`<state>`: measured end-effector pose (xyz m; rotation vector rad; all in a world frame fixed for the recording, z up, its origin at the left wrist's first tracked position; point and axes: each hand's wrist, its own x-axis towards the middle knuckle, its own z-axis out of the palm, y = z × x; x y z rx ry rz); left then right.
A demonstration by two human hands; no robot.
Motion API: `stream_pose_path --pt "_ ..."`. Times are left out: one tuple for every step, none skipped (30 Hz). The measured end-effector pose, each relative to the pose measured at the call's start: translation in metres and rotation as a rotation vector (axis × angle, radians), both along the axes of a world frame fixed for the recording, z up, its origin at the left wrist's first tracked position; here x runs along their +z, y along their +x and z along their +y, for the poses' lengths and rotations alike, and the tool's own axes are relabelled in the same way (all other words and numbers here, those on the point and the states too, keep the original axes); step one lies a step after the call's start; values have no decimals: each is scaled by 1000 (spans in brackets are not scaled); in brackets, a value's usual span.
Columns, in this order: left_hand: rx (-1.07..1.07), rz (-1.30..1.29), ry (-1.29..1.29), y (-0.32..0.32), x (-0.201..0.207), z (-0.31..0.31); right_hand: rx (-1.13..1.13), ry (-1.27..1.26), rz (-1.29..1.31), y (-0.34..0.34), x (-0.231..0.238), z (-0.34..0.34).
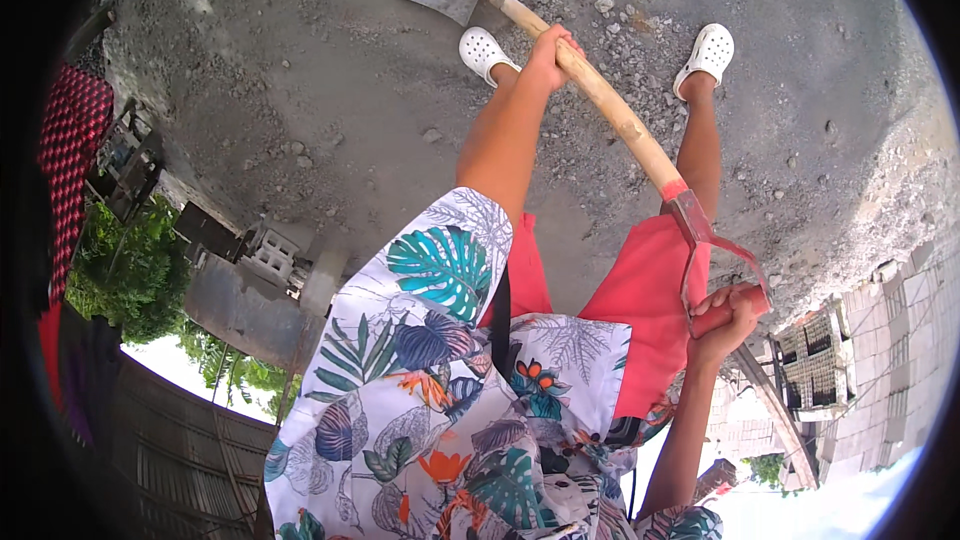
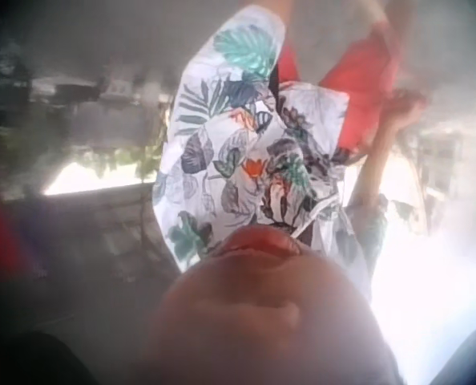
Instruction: The person uses a shovel to move wet mixture on the ground, pushing and lifting the material repeatedly near a cement mixer.
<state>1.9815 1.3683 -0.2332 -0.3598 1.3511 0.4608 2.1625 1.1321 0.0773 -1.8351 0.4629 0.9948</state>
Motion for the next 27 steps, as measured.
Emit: stream_pose_path --pt "4 -4 -7 -5 -4 -5 4 -7 -4 4 -6 -7" --pt "58 -4 -13 -10 -7 -11 25 13 51 6 -12 -13" --pt "110 -5 3 -9 -7 -5 46 54 106 10 -21 -10" --pt "118 -5 20 -6 -8 2 54 70 106 16 -26 -7" --pt "122 6 40 -1 -8 10 46 97 123 25 -30 -4" --pt "112 20 14 0 -5 -3 21 78 138 24 -22 -11" --pt "165 -15 27 -7 -7 5 43 95 104 18 -24 2" --pt "136 -14 53 -23 -6 13 42 75 117 6 -20 10" --pt "91 -31 36 -35 -7 31 129 124 75 -1 -21 28" --pt "73 0 177 -68 -9 63 208 219 55 -15 -28 55" --pt "15 41 160 -72 -6 78 170 211 53 -26 -28 77" --pt "-94 147 192 -91 2 99 139 220 74 -43 -26 103" --pt "-54 134 180 -131 10 132 201 272 139 -62 -25 128" --pt "11 95 179 -139 16 144 261 274 169 -70 -26 141" --pt "83 81 103 -153 24 161 288 299 175 -80 -25 149" --pt "122 47 140 -169 35 174 309 334 171 -85 -32 156" --pt "103 132 240 -184 50 188 338 416 175 -82 -44 162" --pt "46 209 306 -190 66 197 378 491 180 -75 -57 164" --pt "45 253 311 -191 80 210 356 482 183 -63 -70 170" --pt "44 311 292 -193 93 205 383 474 256 -51 -84 173" --pt "21 332 268 -196 103 193 406 478 330 -45 -90 171" --pt "39 356 326 -189 112 198 390 500 329 -38 -96 172" --pt "57 379 386 -183 121 200 401 499 340 -31 -101 172" --pt "115 381 376 -177 127 197 409 499 345 -22 -106 171" --pt "127 361 367 -175 133 189 397 514 358 -17 -108 165" --pt "141 338 354 -169 135 182 394 494 348 -10 -111 157" --pt "138 372 347 -158 136 170 396 467 337 -2 -113 147"
